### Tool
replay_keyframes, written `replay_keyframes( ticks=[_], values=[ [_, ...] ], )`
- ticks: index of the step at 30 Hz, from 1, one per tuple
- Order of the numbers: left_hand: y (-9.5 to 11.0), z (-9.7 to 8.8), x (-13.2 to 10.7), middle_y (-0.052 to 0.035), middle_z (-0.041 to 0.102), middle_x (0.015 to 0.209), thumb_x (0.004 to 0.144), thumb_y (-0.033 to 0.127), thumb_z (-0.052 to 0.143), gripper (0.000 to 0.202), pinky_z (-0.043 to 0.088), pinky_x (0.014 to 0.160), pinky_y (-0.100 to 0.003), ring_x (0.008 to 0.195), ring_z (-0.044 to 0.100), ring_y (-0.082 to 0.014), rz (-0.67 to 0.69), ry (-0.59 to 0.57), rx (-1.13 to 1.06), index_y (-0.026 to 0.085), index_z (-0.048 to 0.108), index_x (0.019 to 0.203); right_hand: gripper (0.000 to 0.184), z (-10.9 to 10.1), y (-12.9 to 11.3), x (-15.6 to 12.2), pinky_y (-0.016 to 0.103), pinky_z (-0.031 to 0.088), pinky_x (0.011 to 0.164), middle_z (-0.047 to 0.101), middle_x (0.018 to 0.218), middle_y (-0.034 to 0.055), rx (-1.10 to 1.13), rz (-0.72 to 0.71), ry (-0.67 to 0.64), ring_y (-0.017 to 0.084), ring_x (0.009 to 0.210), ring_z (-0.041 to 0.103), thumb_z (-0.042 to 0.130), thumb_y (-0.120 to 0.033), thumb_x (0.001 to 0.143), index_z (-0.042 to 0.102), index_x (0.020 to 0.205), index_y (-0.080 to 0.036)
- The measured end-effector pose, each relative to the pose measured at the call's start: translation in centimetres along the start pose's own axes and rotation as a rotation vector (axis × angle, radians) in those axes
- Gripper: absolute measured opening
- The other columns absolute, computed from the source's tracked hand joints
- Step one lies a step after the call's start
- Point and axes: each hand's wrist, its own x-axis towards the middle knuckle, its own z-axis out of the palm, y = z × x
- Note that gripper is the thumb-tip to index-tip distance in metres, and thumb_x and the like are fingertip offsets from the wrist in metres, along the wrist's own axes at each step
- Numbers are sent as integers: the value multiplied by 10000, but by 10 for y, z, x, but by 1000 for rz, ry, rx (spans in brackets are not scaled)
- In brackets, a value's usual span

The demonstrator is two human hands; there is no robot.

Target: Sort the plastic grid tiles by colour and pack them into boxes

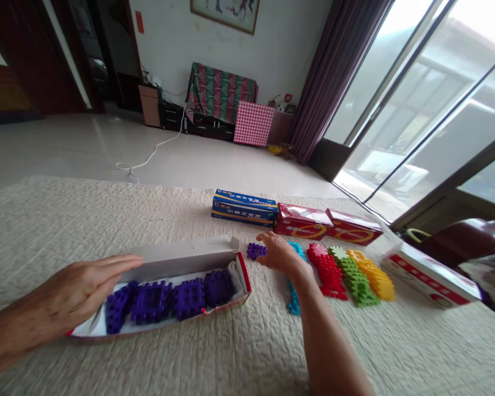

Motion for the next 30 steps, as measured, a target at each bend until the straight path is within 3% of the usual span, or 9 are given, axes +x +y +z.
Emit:
replay_keyframes(
  ticks=[4, 11, 15, 18, 21, 24, 30],
  values=[
    [0, 0, 0, -20, 663, 1201, 842, 183, 393, 430, 519, 958, -323, 1053, 652, -199, 0, -15, 28, 260, 646, 1182, 530, 10, -3, 4, 360, 429, 955, 589, 1248, 119, -28, 1, -46, 251, 1130, 565, 637, -166, 668, 565, 1193, -198],
    [-2, 1, 0, -22, 646, 1231, 861, 195, 371, 423, 499, 982, -320, 1091, 632, -194, -16, -40, 60, 244, 641, 1183, 386, 18, -8, 8, 295, 446, 862, 648, 1047, 101, -58, 10, -58, 224, 974, 614, 608, -170, 699, 625, 1085, -166],
    [5, -4, 1, -35, 669, 1192, 861, 187, 375, 412, 509, 964, -323, 1068, 643, -196, -26, -32, 40, 231, 655, 1160, 399, 7, -9, 7, 332, 461, 866, 636, 1067, 125, -62, 6, -15, 240, 968, 621, 622, -193, 713, 618, 1109, -144],
    [15, -11, 4, -33, 674, 1182, 857, 166, 362, 417, 513, 952, -311, 1062, 644, -190, -44, -37, 19, 221, 662, 1142, 394, -11, -17, 0, 372, 476, 859, 629, 1102, 121, -27, -23, 128, 249, 971, 624, 638, -258, 742, 611, 1126, -171],
    [24, -19, 7, -23, 671, 1188, 847, 132, 349, 435, 508, 948, -297, 1060, 640, -177, -61, -60, 8, 221, 660, 1137, 365, -31, -40, -13, 389, 490, 861, 635, 1116, 91, 89, -156, 264, 238, 980, 621, 624, -323, 787, 600, 1132, -206],
    [30, -25, 10, -15, 683, 1158, 830, 90, 336, 451, 501, 937, -282, 1030, 644, -161, -80, -74, -26, 224, 664, 1111, 350, -43, -78, -28, 377, 501, 873, 628, 1145, 67, 232, -315, 257, 216, 1002, 613, 636, -327, 804, 589, 1140, -240],
    [39, -36, 13, -25, 706, 1019, 819, 52, 344, 419, 493, 863, -258, 925, 643, -143, -99, -130, -130, 206, 666, 1039, 375, -30, -155, -40, 319, 506, 870, 617, 1137, 50, 356, -573, 1, 180, 996, 598, 686, -254, 759, 593, 1121, -232]
  ],
)
